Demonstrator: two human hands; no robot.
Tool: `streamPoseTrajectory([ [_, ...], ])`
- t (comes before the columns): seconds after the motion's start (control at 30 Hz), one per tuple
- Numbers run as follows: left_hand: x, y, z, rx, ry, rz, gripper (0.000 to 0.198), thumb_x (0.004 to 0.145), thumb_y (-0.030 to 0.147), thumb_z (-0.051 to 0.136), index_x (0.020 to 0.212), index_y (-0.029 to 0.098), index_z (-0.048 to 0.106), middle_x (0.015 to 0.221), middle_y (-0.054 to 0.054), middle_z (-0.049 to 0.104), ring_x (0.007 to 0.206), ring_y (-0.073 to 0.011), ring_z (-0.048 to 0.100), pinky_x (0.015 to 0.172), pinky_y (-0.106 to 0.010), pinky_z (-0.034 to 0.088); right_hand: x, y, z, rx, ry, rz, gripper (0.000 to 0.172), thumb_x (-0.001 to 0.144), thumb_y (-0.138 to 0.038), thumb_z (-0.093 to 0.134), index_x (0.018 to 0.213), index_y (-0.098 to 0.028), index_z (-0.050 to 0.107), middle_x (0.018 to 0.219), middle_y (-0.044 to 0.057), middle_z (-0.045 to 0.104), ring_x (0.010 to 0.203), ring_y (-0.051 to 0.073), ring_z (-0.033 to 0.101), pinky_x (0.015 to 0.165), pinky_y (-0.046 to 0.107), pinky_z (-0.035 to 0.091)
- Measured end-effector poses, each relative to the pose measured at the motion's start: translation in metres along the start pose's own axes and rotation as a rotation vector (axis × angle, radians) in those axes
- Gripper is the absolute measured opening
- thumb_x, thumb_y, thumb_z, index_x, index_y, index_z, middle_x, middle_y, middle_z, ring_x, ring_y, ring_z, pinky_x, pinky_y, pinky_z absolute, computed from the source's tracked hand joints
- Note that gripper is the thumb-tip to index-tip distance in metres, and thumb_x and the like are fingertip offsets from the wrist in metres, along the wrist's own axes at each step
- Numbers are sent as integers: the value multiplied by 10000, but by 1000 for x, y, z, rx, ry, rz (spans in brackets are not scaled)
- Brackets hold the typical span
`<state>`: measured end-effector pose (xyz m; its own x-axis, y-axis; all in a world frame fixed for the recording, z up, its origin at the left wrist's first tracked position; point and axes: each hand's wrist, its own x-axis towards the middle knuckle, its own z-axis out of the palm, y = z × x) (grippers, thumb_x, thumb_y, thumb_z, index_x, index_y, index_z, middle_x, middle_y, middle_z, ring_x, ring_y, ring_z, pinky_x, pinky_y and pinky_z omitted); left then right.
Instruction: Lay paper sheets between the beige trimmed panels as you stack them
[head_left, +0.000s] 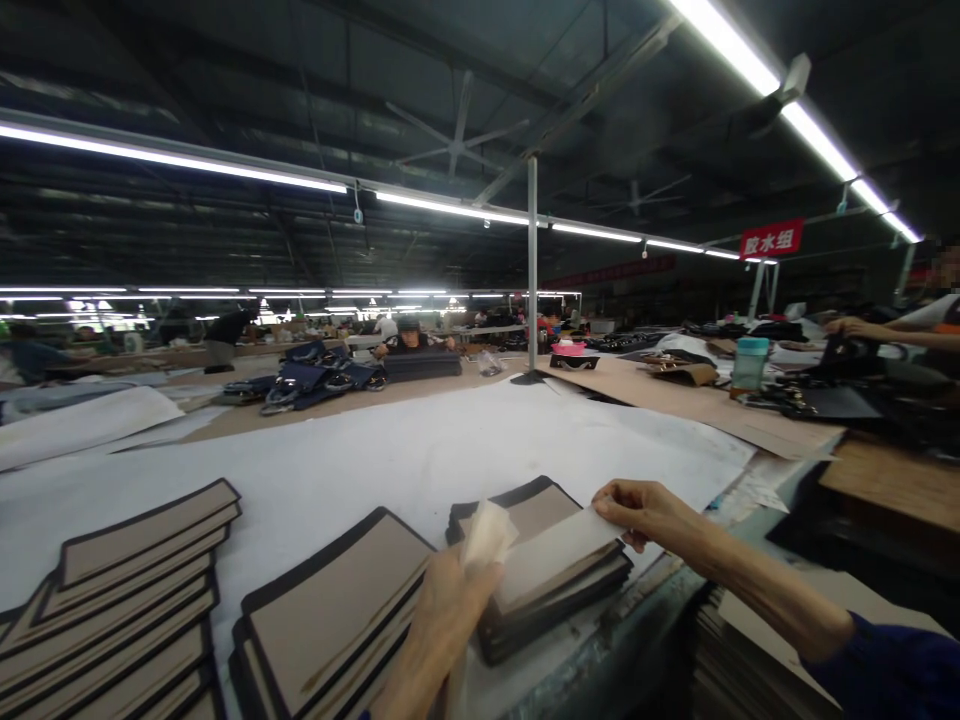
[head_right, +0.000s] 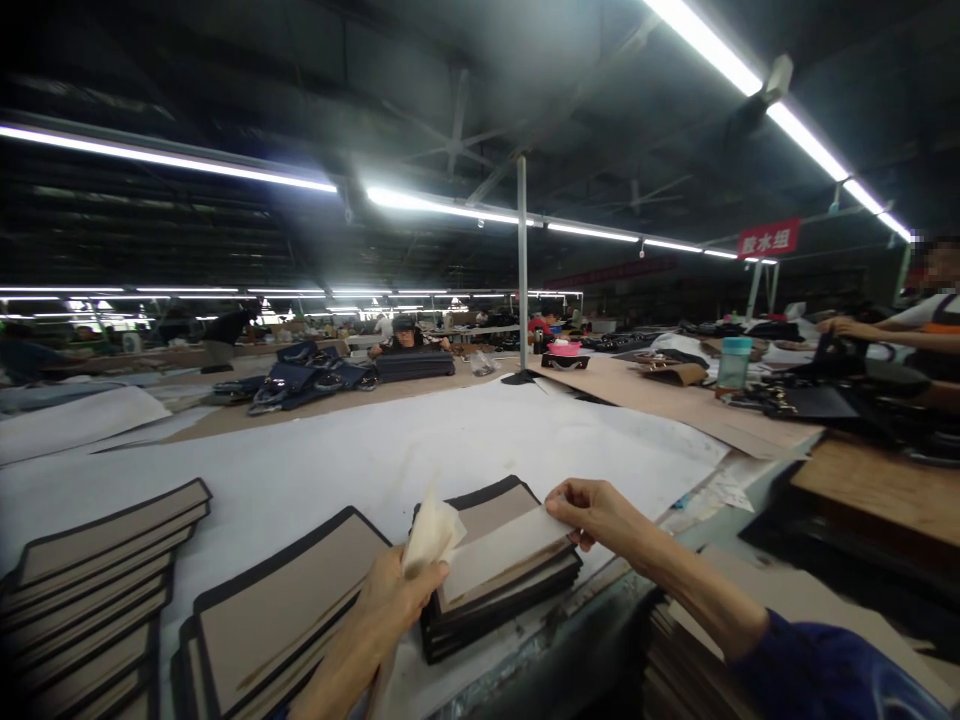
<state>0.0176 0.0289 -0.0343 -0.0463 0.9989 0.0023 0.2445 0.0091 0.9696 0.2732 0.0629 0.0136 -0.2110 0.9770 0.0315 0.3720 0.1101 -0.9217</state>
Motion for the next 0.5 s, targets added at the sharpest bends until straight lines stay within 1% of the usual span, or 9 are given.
streamPoseTrajectory([
  [0.1, -4, 7, -3, 185, -4, 27, 136, 677, 253, 550, 571, 178, 509, 457, 54, 412, 419, -89, 377, 422, -218, 287, 2, 10, 1, -35, 7, -2, 440, 641, -568, 628, 754, -148, 569, 537, -53, 447, 472, 85, 416, 428, 216, 330],
  [0.23, -9, 14, -6, 276, 3, 43, 92, 662, 227, 531, 598, 162, 535, 526, 31, 452, 517, -113, 423, 504, -228, 320, 6, 20, 2, -97, 3, -18, 412, 662, -544, 613, 777, -150, 581, 504, -56, 439, 439, 84, 398, 399, 214, 272],
  [0.37, -12, 17, -6, 333, -47, 59, 86, 655, 224, 508, 585, 176, 497, 545, 29, 451, 540, -120, 424, 517, -226, 317, 5, 22, 3, -119, 1, -58, 359, 697, -495, 602, 770, -144, 583, 537, -41, 459, 465, 83, 392, 419, 218, 272],
  [0.5, -13, 16, -4, 407, 7, 71, 83, 643, 180, 492, 563, 189, 471, 521, 40, 429, 517, -112, 396, 498, -223, 282, 2, 22, 5, -131, 5, -96, 306, 720, -441, 588, 761, -138, 586, 534, -43, 449, 485, 91, 386, 461, 234, 300],
])
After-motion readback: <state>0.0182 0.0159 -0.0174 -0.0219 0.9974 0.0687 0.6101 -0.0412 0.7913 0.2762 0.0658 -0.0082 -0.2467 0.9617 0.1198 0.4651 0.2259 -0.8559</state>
